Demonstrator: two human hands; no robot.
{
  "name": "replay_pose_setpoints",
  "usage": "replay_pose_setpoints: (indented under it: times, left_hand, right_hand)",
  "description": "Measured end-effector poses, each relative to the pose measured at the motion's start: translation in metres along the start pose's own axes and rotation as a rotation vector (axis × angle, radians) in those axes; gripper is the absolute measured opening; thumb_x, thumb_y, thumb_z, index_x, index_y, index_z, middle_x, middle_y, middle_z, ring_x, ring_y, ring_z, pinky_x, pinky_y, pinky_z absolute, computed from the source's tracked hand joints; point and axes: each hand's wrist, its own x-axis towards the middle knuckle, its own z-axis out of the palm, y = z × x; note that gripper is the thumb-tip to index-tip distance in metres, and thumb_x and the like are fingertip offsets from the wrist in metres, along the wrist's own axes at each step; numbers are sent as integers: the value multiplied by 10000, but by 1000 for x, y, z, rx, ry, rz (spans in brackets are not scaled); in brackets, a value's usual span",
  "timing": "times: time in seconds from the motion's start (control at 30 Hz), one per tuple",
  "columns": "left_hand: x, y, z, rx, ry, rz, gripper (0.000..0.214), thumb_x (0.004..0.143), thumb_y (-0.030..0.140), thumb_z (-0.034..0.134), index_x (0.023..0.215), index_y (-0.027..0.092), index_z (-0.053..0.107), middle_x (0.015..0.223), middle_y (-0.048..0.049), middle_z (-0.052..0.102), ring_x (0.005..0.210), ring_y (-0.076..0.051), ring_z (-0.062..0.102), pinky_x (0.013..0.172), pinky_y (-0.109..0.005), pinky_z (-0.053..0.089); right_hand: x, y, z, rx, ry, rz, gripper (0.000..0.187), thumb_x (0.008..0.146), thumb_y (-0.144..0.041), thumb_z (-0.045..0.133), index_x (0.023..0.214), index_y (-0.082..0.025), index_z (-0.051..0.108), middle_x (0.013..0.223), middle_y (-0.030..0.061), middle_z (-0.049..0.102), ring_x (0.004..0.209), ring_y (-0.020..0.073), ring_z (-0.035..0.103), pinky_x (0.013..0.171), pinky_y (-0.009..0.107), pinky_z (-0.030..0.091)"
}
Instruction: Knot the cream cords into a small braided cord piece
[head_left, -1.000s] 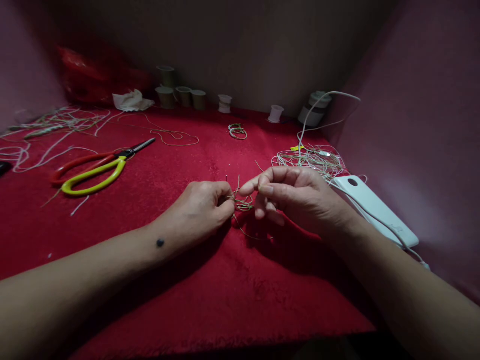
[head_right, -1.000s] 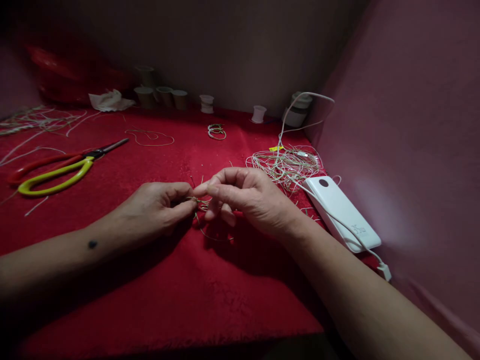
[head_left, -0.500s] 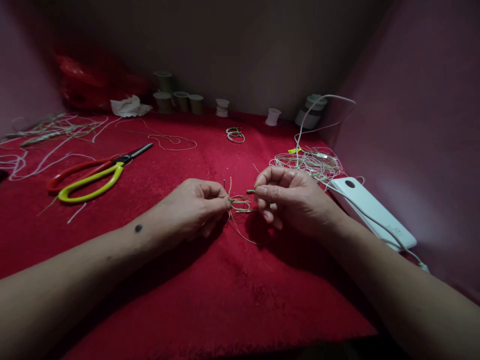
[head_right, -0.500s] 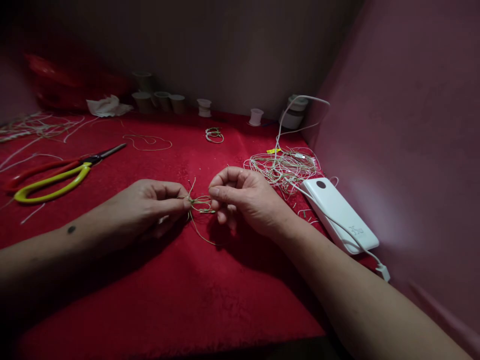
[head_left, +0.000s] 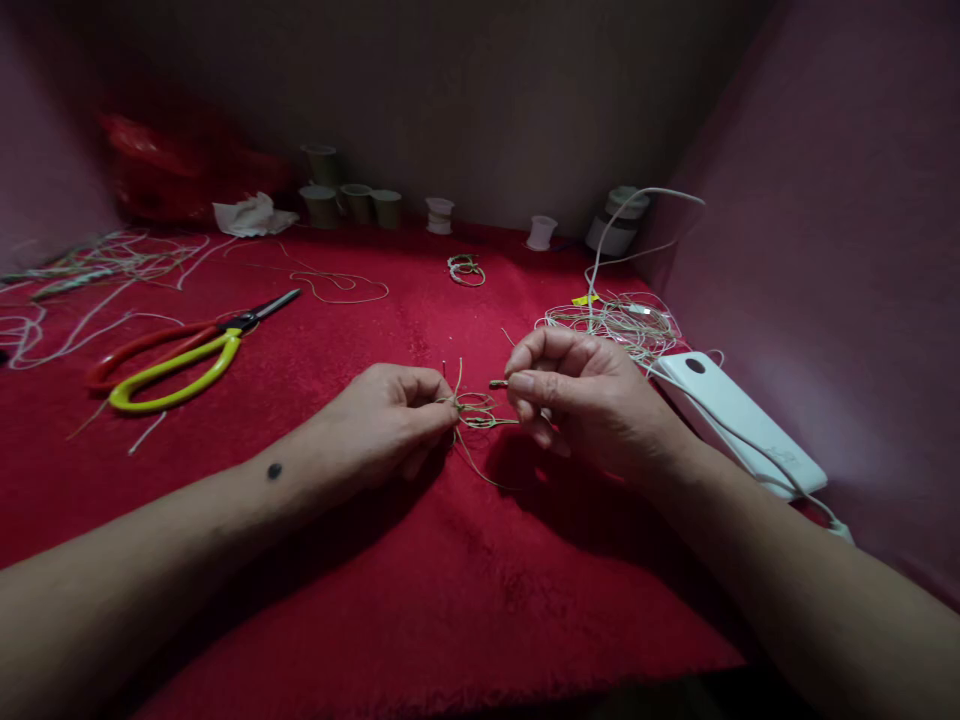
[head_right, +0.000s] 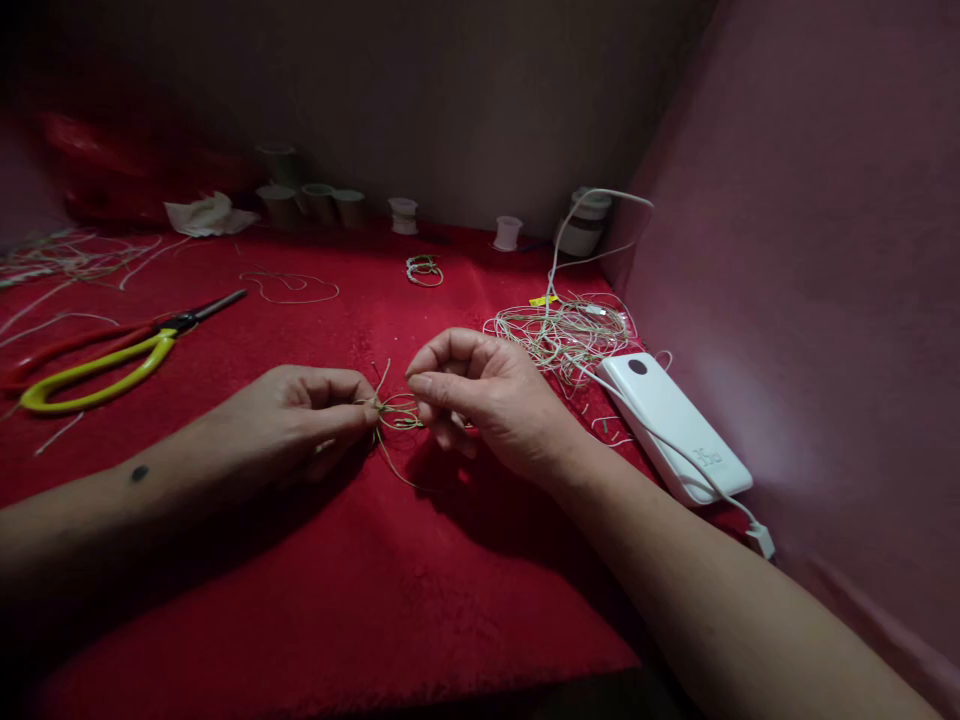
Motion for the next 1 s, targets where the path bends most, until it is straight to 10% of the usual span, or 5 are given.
replay_pose_setpoints:
  times: [0.47, 0.63, 1.0]
  left_hand:
    - [1, -1, 0, -23, -7, 6, 168, 799, 204, 534, 633, 178, 532, 317, 79, 437, 259, -39, 291, 285, -132, 200]
    - [1, -5, -2, 22, -34, 99, 134, 775, 221, 544, 647, 182, 536, 341, 80, 458, 291, -46, 333, 308, -138, 214]
    - [3, -12, -3, 21, -71, 167, 85, 739, 232, 512, 678, 186, 548, 430, 69, 483, 355, -71, 404, 354, -174, 266]
  right_hand:
    - [5, -3, -6, -40, 110, -61, 123, 785, -197, 676, 808, -176, 557, 539, -67, 556, 384, 42, 440, 336, 163, 272]
    - [19, 1, -6, -368, 206, -2, 72, 814, -130, 575, 766, -168, 538, 503, -76, 500, 370, 40, 394, 363, 187, 264]
    - [40, -4, 13, -600, -65, 289, 266, 820, -382, 617, 674, -167, 559, 472, -58, 454, 380, 52, 322, 372, 218, 215]
